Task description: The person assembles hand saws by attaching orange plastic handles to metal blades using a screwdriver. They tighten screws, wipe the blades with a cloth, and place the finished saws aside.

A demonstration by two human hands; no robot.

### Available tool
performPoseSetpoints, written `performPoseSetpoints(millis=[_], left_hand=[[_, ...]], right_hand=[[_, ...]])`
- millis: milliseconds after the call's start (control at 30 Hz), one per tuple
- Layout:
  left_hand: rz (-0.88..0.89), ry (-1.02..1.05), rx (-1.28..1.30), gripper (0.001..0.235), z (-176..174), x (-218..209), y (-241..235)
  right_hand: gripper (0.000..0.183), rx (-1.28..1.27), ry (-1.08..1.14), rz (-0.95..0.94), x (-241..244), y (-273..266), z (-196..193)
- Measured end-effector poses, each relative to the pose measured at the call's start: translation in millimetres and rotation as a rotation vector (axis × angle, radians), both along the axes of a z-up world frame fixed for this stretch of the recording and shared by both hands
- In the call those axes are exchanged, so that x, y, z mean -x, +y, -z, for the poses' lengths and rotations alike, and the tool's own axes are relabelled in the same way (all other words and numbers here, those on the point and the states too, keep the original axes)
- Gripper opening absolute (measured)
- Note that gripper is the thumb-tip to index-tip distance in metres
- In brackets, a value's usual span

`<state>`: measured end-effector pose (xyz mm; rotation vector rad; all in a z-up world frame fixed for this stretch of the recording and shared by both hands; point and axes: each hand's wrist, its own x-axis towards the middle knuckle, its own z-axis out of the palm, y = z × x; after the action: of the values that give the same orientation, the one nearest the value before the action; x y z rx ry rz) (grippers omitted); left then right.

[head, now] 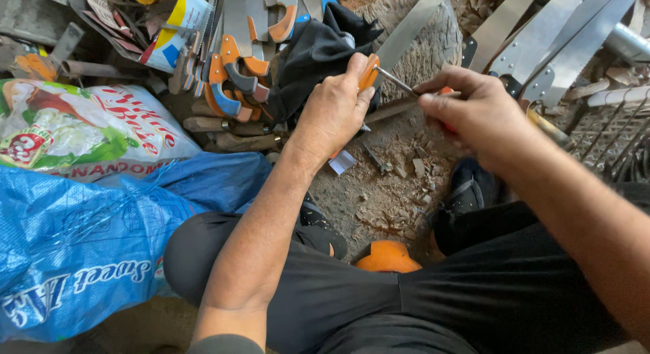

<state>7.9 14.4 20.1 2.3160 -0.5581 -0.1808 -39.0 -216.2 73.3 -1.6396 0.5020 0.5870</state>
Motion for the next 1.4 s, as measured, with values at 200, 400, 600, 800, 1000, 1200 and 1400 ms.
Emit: performPoseSetpoints(millis=[200, 400, 600, 800, 1000, 1200, 1400], left_hand=[[-0.026, 0.008, -0.018, 0.044, -15, 4, -5], [-0.081, -0.059, -0.056, 0.038, -14, 8, -10], [-0.084, -0.11, -0.012, 0.032, -10, 8, -8], [-0.056, -0.15, -0.014, 0.036, 4, 13, -5], [-0.107, -0.112, -0.02, 0.04, 6, 5, -7], [-0.07, -0.125, -0.034, 0.039, 6, 9, -5], [-0.003, -0.174, -0.064, 0.039, -3, 3, -8]], right_hand=[[0.022, 0.255, -0.47, -0.312, 2, -9, 2], [0.026, 1.268, -0.999, -0.657, 27, 7, -6], [0.035, 1.289, -1.054, -0.67, 26, 17, -9], [0.027, -0.047, -0.157, -0.055, 4, 3, 2], [0.025, 0.282, -0.667, -0.305, 11, 15, -2], [0.034, 1.281, -1.025, -0.691, 28, 24, -15], [0.016, 0.691, -0.863, -0.479, 15, 10, -11]])
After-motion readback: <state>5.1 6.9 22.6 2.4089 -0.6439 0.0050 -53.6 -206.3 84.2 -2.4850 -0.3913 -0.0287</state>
